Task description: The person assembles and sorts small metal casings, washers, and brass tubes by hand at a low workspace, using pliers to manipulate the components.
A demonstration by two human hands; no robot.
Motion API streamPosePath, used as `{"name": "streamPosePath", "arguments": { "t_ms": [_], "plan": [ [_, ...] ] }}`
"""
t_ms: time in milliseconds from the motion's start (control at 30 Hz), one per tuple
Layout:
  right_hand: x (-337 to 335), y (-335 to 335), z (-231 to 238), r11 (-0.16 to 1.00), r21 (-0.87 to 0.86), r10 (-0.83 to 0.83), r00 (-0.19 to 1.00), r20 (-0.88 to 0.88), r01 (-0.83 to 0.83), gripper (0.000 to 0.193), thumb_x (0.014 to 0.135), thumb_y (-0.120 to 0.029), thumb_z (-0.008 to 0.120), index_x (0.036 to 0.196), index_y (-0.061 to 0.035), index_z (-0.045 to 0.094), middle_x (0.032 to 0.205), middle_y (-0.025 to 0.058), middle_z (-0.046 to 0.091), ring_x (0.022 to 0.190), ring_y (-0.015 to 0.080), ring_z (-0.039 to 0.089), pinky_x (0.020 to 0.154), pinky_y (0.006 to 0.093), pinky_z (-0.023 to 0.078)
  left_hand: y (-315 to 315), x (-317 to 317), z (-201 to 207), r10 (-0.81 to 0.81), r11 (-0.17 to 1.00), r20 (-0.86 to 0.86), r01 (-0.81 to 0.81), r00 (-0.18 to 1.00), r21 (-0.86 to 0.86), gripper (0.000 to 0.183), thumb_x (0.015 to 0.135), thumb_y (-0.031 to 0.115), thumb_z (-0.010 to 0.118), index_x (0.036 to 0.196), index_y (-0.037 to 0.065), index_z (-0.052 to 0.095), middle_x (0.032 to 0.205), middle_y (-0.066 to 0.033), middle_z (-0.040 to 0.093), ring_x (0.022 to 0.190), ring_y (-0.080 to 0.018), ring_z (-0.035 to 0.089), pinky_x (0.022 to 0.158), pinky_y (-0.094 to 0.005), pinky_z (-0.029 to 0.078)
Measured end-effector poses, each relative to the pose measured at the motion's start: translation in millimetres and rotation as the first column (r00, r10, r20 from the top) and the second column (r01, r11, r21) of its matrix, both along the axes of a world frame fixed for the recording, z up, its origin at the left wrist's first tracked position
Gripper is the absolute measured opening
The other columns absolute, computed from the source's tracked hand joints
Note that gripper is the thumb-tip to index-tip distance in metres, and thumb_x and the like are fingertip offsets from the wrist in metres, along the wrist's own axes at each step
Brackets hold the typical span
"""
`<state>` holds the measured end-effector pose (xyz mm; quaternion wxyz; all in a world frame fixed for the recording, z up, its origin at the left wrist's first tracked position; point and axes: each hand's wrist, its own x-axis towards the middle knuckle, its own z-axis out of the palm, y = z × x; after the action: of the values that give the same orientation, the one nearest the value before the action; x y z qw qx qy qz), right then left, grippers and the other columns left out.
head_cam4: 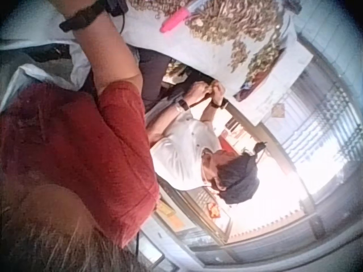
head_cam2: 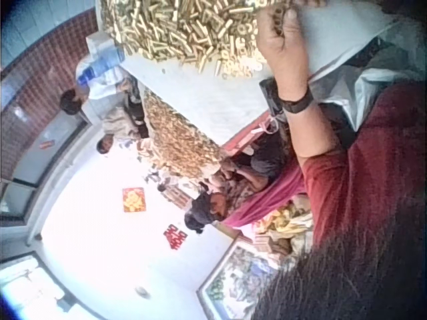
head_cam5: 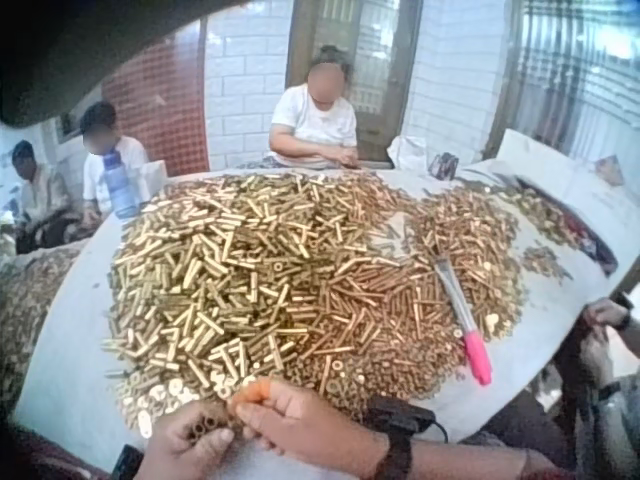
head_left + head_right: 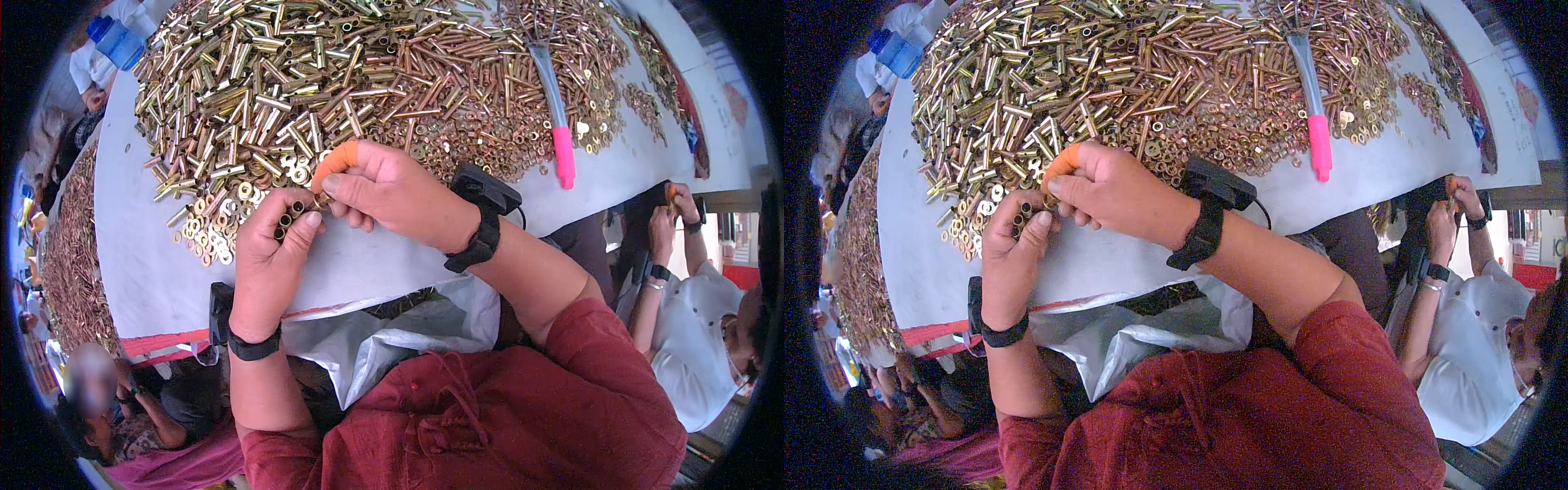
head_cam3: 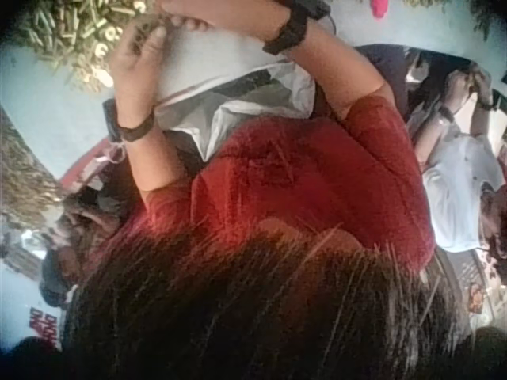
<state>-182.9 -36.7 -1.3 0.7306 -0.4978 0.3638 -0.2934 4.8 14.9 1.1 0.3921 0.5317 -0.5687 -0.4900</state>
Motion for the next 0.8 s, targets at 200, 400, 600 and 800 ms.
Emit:
{"name": "streamPosePath", "arguments": {
  "t_ms": [200, 400, 600, 800],
  "plan": [
    [-4.8, 2.6, 2.4, 0.552, -0.83, -0.247, 0.935, -0.253, -0.079, 0.018, 0.089, -0.018, 0.066, 0.102, -0.0052, 0.063, 0.082, 0.0073, 0.065, 0.069, 0.0173, 0.064, 0.06, 0.0293, 0.05, -3.0, 3.4, -0.1, -0.04, 0.999, -0.015, 0.041, 0.999, 0.011, 0.007, 0.093, 0.008, 0.061, 0.098, 0.003, 0.059, 0.077, 0.0005, 0.057, 0.07, -0.0081, 0.051, 0.064, -0.0239, 0.044],
    [-4.9, 5.2, 8.9, 0.642, -0.745, -0.276, 0.851, -0.447, -0.184, 0.025, 0.084, -0.029, 0.068, 0.09, -0.0057, 0.063, 0.079, 0.0133, 0.065, 0.075, 0.0349, 0.063, 0.065, 0.0427, 0.049, -2.1, 4.1, -5.1, -0.068, 0.983, 0.138, 0.09, 0.988, -0.161, 0.009, 0.089, 0.006, 0.064, 0.096, 0.002, 0.06, 0.076, -0.0054, 0.058, 0.069, -0.0134, 0.054, 0.065, -0.0265, 0.045],
    [-1.9, 5.2, 2.0, 0.711, -0.7, -0.26, 0.896, -0.36, -0.075, 0.028, 0.083, -0.03, 0.071, 0.089, -0.0038, 0.064, 0.076, 0.0128, 0.063, 0.064, 0.0314, 0.061, 0.059, 0.0387, 0.049, -4.0, 4.2, -7.7, -0.057, 0.99, 0.105, 0.07, 0.993, -0.123, 0.01, 0.09, 0.008, 0.065, 0.096, 0.002, 0.06, 0.076, -0.0056, 0.06, 0.07, -0.0129, 0.055, 0.065, -0.0271, 0.046],
    [-1.0, 1.4, -4.1, 0.692, -0.721, -0.302, 0.895, -0.328, -0.031, 0.023, 0.092, -0.025, 0.064, 0.094, -0.0029, 0.064, 0.075, 0.0034, 0.06, 0.065, 0.0097, 0.054, 0.06, 0.0253, 0.046, -3.7, 2.6, -4.2, -0.032, 0.995, 0.076, 0.039, 0.997, -0.092, 0.008, 0.092, 0.009, 0.064, 0.093, 0.002, 0.059, 0.074, -0.0037, 0.061, 0.069, -0.0111, 0.055, 0.066, -0.0268, 0.046]
  ]
}}
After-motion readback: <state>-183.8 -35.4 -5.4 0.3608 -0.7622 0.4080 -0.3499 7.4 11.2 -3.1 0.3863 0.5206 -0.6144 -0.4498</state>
